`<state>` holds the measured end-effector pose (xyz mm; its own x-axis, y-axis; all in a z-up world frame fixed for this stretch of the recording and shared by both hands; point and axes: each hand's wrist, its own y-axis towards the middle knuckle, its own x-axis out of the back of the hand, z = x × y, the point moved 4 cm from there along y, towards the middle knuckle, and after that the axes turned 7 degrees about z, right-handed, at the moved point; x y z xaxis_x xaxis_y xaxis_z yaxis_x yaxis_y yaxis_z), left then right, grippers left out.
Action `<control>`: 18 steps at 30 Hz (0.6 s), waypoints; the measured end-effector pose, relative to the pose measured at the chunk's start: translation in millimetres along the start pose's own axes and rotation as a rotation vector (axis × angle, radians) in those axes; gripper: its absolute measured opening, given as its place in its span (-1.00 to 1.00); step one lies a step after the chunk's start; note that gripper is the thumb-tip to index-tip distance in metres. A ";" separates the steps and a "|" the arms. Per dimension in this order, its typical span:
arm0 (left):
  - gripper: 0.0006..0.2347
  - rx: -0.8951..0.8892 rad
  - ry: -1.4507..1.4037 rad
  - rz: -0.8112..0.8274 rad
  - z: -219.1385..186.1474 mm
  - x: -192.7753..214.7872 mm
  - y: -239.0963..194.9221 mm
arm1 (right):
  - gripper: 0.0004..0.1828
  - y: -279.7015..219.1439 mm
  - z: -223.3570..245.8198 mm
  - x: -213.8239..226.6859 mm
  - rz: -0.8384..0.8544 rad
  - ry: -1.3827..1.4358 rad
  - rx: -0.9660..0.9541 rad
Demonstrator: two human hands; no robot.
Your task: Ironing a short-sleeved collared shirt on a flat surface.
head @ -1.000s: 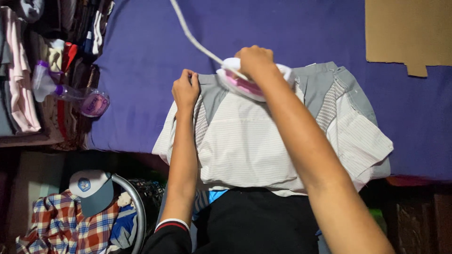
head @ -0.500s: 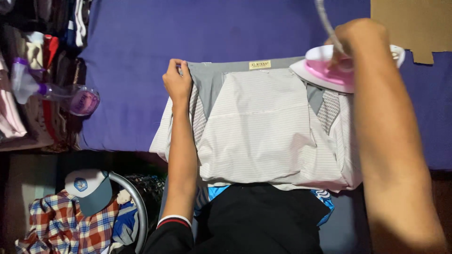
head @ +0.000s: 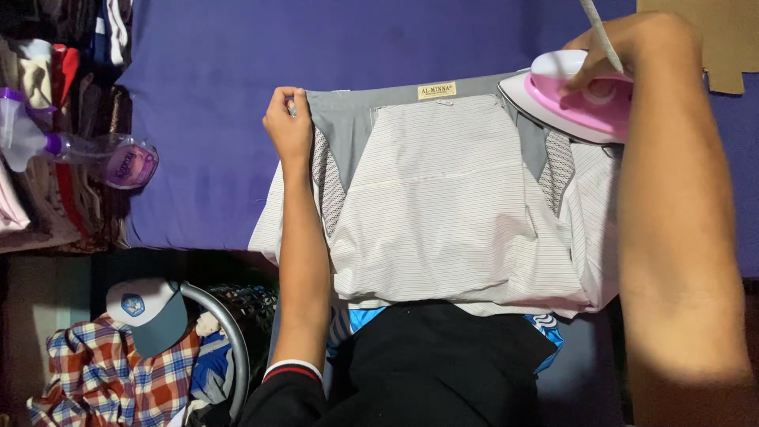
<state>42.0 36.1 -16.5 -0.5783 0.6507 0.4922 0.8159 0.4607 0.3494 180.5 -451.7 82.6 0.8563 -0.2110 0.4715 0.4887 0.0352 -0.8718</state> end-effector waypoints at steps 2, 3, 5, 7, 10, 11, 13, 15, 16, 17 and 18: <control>-0.86 0.071 0.010 0.018 -2.3 0.7 0.6 | -0.52 18.3 -8.1 2.2 -0.013 -0.013 0.117; -0.86 0.072 0.011 0.018 -2.1 0.4 -0.1 | -0.52 19.4 -11.0 2.4 -0.011 -0.013 0.117; -0.85 0.098 0.012 0.017 -0.7 1.8 0.1 | -0.49 18.8 -20.1 10.6 -0.173 -0.006 -0.036; -0.85 0.045 0.019 -0.002 4.2 0.4 1.7 | -0.49 15.0 -14.7 12.5 -0.233 -0.009 0.044; -0.86 -0.046 0.010 -0.030 7.4 0.8 1.3 | -0.47 14.6 -7.4 11.6 -0.275 -0.030 0.108; -0.87 -0.090 -0.008 -0.041 7.6 -0.2 -1.1 | -0.44 16.1 -8.0 9.2 -0.263 -0.044 0.095; -0.87 -0.027 -0.015 -0.030 3.0 -0.3 0.4 | -0.41 5.2 -0.6 7.6 -0.226 -0.053 0.095; -0.87 0.035 -0.019 -0.015 3.3 -0.9 0.4 | -0.37 -3.7 6.8 3.5 -0.187 -0.058 0.098; -0.87 -0.003 -0.017 -0.028 3.0 -0.1 -0.2 | -0.38 -8.0 11.5 3.9 -0.235 -0.093 0.097; -0.87 -0.040 -0.016 -0.041 2.9 0.8 -1.0 | -0.39 -12.4 16.4 4.0 -0.283 -0.129 0.097; -0.87 -0.037 -0.016 -0.041 2.1 1.3 -1.1 | -0.39 6.9 5.5 6.1 -0.281 -0.131 0.097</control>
<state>40.3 37.7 -17.9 -0.6108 0.6412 0.4645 0.7908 0.4645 0.3986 190.1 -447.3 80.3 0.6971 -0.0981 0.7103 0.7170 0.0874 -0.6916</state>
